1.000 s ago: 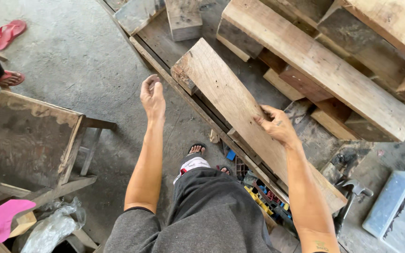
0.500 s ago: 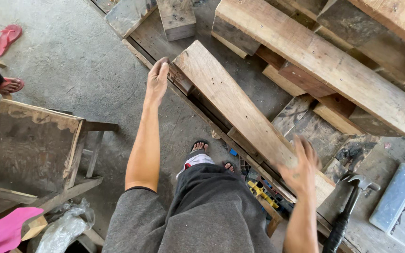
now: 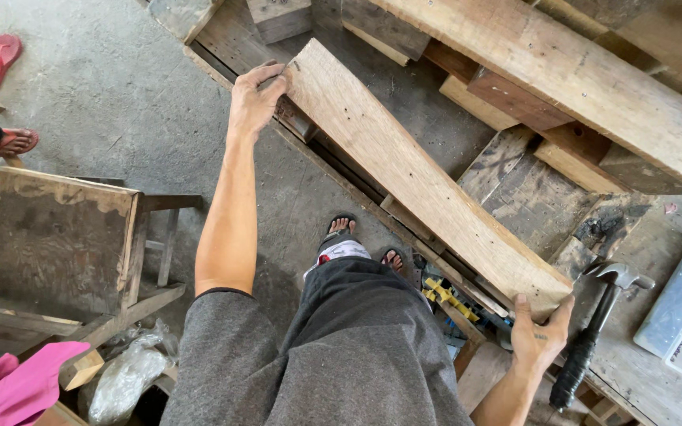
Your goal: The person breaks a wooden plank into smaller blocks using a hammer, then arranges the blocks on a workbench. They pick up nails from a container and hammer them into the wood to join the pieces together.
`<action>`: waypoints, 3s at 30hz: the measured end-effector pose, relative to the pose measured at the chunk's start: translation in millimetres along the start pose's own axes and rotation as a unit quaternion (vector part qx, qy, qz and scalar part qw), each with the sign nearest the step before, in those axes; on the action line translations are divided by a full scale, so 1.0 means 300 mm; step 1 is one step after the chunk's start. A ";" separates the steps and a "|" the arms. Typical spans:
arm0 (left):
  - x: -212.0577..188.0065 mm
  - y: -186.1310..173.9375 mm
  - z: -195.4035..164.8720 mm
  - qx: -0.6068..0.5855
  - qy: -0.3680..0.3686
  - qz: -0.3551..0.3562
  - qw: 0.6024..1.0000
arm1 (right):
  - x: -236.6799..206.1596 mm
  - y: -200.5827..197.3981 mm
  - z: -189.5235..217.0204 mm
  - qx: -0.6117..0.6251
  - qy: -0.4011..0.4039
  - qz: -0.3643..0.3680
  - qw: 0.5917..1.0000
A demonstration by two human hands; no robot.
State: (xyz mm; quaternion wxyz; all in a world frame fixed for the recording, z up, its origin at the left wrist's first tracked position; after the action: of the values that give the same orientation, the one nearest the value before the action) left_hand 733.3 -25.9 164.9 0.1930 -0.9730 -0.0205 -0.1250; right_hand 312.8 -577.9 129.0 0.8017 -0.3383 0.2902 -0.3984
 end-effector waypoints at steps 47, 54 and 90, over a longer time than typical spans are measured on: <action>-0.329 0.178 -0.143 0.277 0.350 -0.081 0.891 | 0.120 -0.216 -0.034 0.143 -0.040 -0.089 0.985; -0.490 0.189 -0.317 0.304 0.493 -0.076 0.812 | 0.157 -0.277 -0.388 0.159 -0.017 -0.137 0.978; -0.571 0.398 -0.693 -0.120 0.112 0.098 0.981 | 0.504 -0.145 -0.584 -0.209 0.037 0.023 0.977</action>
State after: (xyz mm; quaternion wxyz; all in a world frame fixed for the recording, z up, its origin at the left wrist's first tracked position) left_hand 529.0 -213.9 263.7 0.0870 -0.9661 0.1124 -0.2153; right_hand 242.5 -778.3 27.4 0.7109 -0.4763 0.4046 -0.3225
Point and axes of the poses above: each hand's wrist, its own x-axis towards the middle knuckle, its own y-axis out of the palm, z = x × y, the point moved 9 cm from there along x, towards the middle knuckle, and after that the axes turned 12 degrees about y, right-handed, at the moved point
